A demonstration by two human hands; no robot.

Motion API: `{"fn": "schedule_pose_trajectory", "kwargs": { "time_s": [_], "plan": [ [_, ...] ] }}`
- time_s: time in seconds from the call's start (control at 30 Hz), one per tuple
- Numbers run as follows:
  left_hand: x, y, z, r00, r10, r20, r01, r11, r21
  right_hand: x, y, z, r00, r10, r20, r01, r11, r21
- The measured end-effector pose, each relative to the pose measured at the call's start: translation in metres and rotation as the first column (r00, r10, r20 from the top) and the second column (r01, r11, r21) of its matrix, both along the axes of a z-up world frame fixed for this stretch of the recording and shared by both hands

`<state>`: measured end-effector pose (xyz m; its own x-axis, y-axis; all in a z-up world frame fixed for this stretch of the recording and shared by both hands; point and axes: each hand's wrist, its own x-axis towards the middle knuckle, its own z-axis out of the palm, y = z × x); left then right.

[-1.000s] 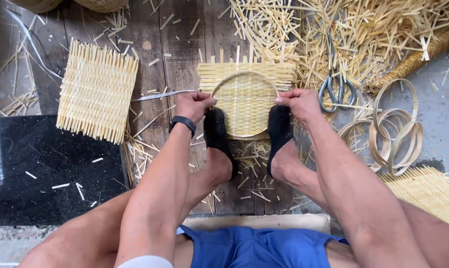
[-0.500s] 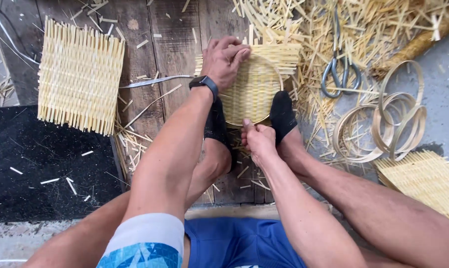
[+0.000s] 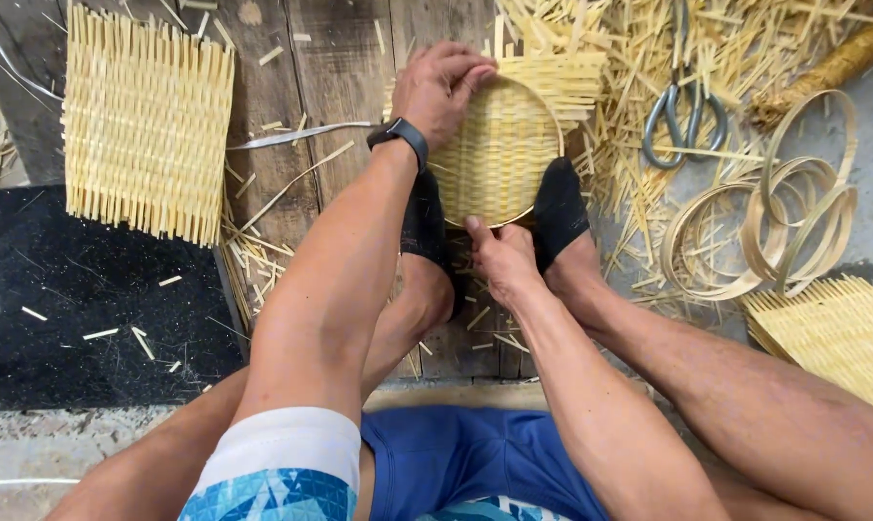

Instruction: Assembling bamboo rings and woven mats and trimming the edges using scissors.

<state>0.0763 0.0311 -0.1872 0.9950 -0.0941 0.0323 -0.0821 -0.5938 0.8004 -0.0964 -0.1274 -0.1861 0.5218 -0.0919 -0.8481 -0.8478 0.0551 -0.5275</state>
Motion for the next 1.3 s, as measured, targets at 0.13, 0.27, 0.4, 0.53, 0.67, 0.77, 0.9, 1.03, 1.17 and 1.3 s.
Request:
{"fn": "schedule_pose_trajectory", "kwargs": {
  "time_s": [0.13,0.27,0.4,0.53,0.67,0.77,0.9,1.03,1.17,1.3],
  "plan": [
    [0.006,0.003,-0.003,1.000,0.019,-0.005,-0.020,0.996,-0.081,-0.002,0.005,0.003,0.956,0.195,0.221,-0.156,0.970,-0.185],
    [0.009,-0.001,0.009,0.999,-0.035,-0.025,0.032,0.991,-0.129,0.005,-0.013,0.011,0.867,0.453,0.205,-0.338,0.839,-0.426],
    [0.004,-0.002,0.019,0.990,-0.031,-0.136,0.010,0.989,-0.149,0.059,-0.031,0.070,0.700,0.711,0.059,-0.488,0.538,-0.687],
    [0.008,0.000,0.009,0.982,-0.003,0.189,0.004,1.000,-0.002,0.148,-0.027,0.080,0.404,0.683,0.609,0.002,0.665,-0.747],
    [0.010,-0.002,-0.003,0.993,-0.086,0.084,0.075,0.990,0.122,0.187,-0.038,0.027,0.091,0.796,0.598,-0.035,0.602,-0.797],
    [0.019,-0.003,-0.019,0.981,-0.021,-0.191,0.015,0.999,-0.034,0.194,-0.040,0.001,0.310,0.706,0.637,-0.207,0.704,-0.679],
    [0.025,-0.001,-0.045,0.911,-0.035,-0.412,-0.126,0.926,-0.356,0.193,-0.048,-0.006,0.598,0.536,0.595,-0.272,0.835,-0.479],
    [0.033,0.006,-0.058,0.873,-0.030,-0.487,-0.215,0.873,-0.438,0.187,-0.034,0.017,0.547,0.533,0.645,-0.224,0.836,-0.501],
    [0.001,0.001,-0.054,0.899,0.149,-0.412,-0.371,0.760,-0.534,0.167,-0.022,0.011,0.525,0.767,0.368,-0.056,0.464,-0.884],
    [-0.022,-0.001,-0.036,0.905,0.361,-0.223,-0.293,0.913,0.285,0.181,-0.011,0.041,0.749,0.655,0.100,-0.377,0.545,-0.748]
  ]
}}
